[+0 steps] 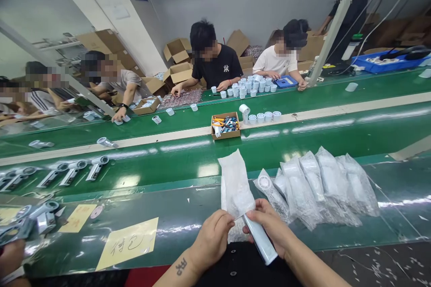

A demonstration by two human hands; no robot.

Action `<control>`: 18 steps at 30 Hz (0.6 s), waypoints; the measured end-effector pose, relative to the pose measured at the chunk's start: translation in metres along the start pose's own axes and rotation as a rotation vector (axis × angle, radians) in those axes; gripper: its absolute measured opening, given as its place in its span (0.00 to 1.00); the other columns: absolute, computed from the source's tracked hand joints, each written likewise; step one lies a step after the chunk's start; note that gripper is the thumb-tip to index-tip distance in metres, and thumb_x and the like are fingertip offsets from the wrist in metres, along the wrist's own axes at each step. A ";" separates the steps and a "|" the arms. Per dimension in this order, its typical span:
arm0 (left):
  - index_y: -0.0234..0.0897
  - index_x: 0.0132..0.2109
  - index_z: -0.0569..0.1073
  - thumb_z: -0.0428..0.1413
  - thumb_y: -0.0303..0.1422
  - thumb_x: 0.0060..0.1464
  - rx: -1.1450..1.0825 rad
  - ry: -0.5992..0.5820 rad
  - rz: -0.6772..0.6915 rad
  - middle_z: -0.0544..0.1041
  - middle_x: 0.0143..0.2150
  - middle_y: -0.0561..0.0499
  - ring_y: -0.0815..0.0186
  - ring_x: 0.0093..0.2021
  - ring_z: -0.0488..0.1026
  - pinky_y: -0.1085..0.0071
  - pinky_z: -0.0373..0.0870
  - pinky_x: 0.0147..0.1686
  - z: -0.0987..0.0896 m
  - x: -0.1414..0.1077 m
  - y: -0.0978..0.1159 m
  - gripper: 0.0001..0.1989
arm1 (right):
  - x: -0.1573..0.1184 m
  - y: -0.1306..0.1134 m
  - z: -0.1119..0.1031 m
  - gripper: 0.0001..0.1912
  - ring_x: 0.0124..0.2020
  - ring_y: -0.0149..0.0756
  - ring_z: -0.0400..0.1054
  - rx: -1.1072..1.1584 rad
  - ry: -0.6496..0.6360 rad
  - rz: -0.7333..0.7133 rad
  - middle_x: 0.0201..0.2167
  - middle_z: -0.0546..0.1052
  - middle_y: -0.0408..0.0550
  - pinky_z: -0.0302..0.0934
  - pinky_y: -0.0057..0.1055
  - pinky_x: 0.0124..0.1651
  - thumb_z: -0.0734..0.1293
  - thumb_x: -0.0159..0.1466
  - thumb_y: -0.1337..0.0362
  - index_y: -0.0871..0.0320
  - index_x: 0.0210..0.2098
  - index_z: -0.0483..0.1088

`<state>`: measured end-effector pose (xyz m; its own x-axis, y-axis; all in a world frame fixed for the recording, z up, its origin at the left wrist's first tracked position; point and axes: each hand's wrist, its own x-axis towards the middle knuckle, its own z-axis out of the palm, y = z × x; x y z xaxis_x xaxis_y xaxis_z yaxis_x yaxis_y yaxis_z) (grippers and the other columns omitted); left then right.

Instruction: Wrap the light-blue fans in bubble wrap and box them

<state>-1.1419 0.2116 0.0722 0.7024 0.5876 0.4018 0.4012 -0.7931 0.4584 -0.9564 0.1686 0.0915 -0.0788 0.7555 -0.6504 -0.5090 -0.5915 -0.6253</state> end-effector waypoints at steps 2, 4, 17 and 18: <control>0.35 0.40 0.71 0.45 0.23 0.59 0.065 0.030 -0.051 0.73 0.32 0.46 0.63 0.33 0.70 0.69 0.70 0.34 0.003 0.002 -0.004 0.10 | -0.003 -0.001 0.004 0.26 0.29 0.36 0.73 0.066 0.030 -0.029 0.30 0.72 0.40 0.64 0.30 0.27 0.74 0.51 0.57 0.52 0.42 0.57; 0.36 0.38 0.71 0.44 0.23 0.58 0.086 0.102 -0.144 0.73 0.32 0.46 0.62 0.34 0.71 0.67 0.70 0.35 0.005 0.010 -0.003 0.11 | -0.005 -0.001 0.008 0.25 0.30 0.36 0.73 0.096 0.037 -0.021 0.30 0.73 0.41 0.65 0.31 0.30 0.73 0.53 0.56 0.52 0.43 0.57; 0.35 0.25 0.68 0.58 0.31 0.38 -1.253 -0.255 -1.024 0.65 0.14 0.58 0.77 0.13 0.57 0.80 0.50 0.14 -0.041 0.043 0.045 0.06 | -0.088 -0.032 -0.036 0.21 0.30 0.36 0.59 -0.778 -0.051 -0.312 0.26 0.64 0.43 0.56 0.30 0.35 0.64 0.58 0.47 0.55 0.20 0.59; 0.35 0.25 0.69 0.59 0.30 0.37 -1.278 -0.305 -0.973 0.67 0.15 0.57 0.77 0.14 0.58 0.80 0.52 0.15 -0.047 0.047 0.047 0.06 | -0.099 -0.041 -0.041 0.21 0.30 0.35 0.59 -0.743 -0.129 -0.274 0.26 0.65 0.43 0.56 0.30 0.35 0.66 0.57 0.47 0.56 0.21 0.60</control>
<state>-1.1177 0.2095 0.1501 0.6364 0.5825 -0.5057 0.1262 0.5681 0.8132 -0.8921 0.1065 0.1639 -0.1552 0.9008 -0.4055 0.1755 -0.3788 -0.9087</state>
